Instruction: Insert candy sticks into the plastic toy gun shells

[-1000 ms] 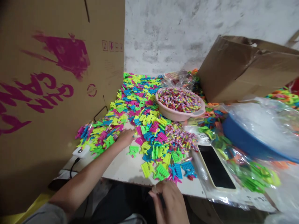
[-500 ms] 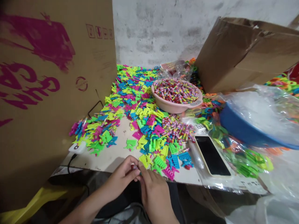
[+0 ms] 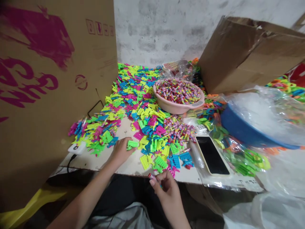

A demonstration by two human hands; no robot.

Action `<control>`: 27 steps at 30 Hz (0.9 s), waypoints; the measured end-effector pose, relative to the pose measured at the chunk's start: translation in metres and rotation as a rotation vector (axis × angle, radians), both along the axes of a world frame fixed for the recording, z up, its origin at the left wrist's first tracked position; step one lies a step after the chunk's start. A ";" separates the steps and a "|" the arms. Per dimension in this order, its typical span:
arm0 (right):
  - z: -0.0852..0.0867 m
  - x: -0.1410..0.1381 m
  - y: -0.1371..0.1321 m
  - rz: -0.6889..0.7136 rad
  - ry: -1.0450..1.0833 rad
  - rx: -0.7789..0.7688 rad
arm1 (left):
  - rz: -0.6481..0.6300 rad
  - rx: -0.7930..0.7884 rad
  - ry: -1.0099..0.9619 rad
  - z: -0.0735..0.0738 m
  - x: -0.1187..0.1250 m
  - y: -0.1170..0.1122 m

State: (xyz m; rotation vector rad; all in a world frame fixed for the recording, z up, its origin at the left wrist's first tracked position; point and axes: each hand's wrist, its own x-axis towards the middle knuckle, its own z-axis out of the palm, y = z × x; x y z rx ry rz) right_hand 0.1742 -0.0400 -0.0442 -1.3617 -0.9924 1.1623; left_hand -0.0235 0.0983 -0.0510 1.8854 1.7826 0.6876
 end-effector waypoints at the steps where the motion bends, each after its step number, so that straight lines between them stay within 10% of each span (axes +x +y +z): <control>1: -0.001 -0.001 0.000 -0.005 0.010 0.006 | -0.011 -0.016 -0.035 0.000 -0.002 -0.003; 13: 0.022 -0.013 0.005 0.043 -0.213 0.314 | -0.118 -0.451 -0.948 0.063 0.003 -0.073; 27: 0.043 -0.006 -0.005 0.217 -0.046 0.267 | -0.219 -0.674 -1.009 0.072 0.011 -0.084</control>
